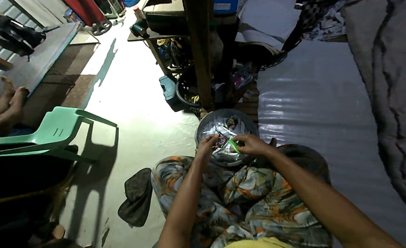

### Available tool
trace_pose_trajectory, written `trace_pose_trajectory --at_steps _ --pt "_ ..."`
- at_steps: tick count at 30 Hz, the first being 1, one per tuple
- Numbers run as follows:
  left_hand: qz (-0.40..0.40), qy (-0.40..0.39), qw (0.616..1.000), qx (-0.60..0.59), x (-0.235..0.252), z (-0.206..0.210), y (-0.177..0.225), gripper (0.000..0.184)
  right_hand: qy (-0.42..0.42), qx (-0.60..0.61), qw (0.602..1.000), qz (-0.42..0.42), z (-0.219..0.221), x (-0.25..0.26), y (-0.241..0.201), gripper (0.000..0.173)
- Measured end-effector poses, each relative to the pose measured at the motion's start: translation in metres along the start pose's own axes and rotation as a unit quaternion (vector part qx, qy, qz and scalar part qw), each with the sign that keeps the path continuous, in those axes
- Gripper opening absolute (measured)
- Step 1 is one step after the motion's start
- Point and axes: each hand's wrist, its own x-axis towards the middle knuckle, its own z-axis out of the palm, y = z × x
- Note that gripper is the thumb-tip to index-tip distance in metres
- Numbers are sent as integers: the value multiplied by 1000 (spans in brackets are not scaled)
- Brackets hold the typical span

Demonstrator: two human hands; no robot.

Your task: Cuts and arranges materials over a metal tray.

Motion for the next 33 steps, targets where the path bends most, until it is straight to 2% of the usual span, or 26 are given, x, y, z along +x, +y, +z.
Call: trace_pose_trajectory --at_steps 4,12,18,27,33 --pt "-1 5 1000 2 0 1 1 16 22 8 1000 6 -1 -4 -4 34" --pt "8 3 1000 15 1 -2 -1 18 -11 14 1000 20 -2 -2 -3 46" --pt "6 4 1000 15 2 -1 -1 16 0 -7 1000 1 -1 -1 -1 39" --pt "10 8 1000 16 2 -2 -3 15 34 24 999 24 -3 -2 -4 33" --pt "3 20 1000 3 2 -2 -1 14 25 37 999 22 -4 -2 -2 41"
